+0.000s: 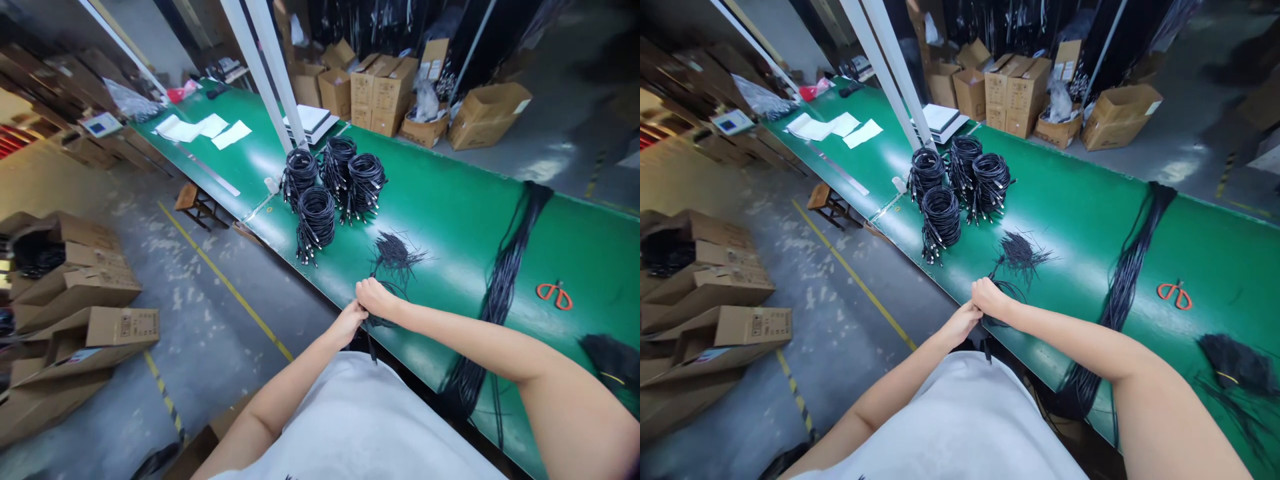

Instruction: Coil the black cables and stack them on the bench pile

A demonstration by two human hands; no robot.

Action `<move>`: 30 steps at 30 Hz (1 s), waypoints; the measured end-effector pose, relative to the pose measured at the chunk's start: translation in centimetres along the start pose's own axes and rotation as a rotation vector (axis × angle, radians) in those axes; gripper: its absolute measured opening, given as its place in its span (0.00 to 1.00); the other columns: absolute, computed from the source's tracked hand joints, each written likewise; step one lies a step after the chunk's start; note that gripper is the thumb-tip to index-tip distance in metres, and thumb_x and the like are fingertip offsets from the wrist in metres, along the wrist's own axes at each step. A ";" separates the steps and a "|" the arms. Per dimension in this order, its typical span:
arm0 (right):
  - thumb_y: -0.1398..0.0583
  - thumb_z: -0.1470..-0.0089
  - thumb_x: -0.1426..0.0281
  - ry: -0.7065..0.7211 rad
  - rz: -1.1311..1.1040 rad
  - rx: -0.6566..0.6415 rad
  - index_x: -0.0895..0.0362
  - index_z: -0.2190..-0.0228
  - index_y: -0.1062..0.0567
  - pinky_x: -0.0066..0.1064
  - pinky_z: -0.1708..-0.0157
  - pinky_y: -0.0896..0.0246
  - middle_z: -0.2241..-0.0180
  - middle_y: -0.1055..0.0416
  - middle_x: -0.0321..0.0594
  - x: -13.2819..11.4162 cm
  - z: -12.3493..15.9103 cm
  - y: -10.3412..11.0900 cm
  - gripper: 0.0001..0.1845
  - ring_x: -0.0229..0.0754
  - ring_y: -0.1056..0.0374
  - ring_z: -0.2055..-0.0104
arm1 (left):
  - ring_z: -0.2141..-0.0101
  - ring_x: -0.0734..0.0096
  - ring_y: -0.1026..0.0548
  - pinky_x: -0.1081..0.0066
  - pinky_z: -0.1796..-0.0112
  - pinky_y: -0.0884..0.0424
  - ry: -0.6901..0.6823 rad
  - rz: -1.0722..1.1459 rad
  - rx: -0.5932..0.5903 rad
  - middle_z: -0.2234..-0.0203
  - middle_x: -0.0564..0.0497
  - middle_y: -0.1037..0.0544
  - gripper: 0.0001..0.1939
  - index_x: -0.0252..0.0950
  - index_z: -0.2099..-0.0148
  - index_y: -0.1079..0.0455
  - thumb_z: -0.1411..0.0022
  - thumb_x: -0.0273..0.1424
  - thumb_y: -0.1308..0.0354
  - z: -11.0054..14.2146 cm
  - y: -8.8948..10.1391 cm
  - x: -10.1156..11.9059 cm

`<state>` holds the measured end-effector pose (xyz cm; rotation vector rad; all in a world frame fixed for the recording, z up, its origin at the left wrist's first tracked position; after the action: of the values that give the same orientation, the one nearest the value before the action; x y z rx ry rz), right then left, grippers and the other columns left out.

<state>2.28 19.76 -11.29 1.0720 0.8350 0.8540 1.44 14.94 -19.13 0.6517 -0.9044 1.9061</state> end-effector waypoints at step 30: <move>0.31 0.61 0.51 -0.858 -2.047 0.405 0.58 0.77 0.33 0.21 0.83 0.56 0.82 0.52 0.25 11.8 1.8 -8.1 0.26 0.26 0.57 0.82 | 0.83 0.83 0.44 0.79 0.76 0.39 -0.378 0.289 -0.094 0.82 0.61 0.47 0.15 0.35 0.66 0.35 0.28 0.36 0.50 -13.0 2.2 28.9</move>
<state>10.30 27.56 -20.35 0.3238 0.8528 -1.4286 -14.69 39.05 -6.30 0.8812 -1.3817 2.0114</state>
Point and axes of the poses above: each hand's wrist, its own z-axis away from the middle knuckle, its own y-axis out of the back of the hand, x = y × z, the point moved 10 cm from there along -z, towards the middle knuckle
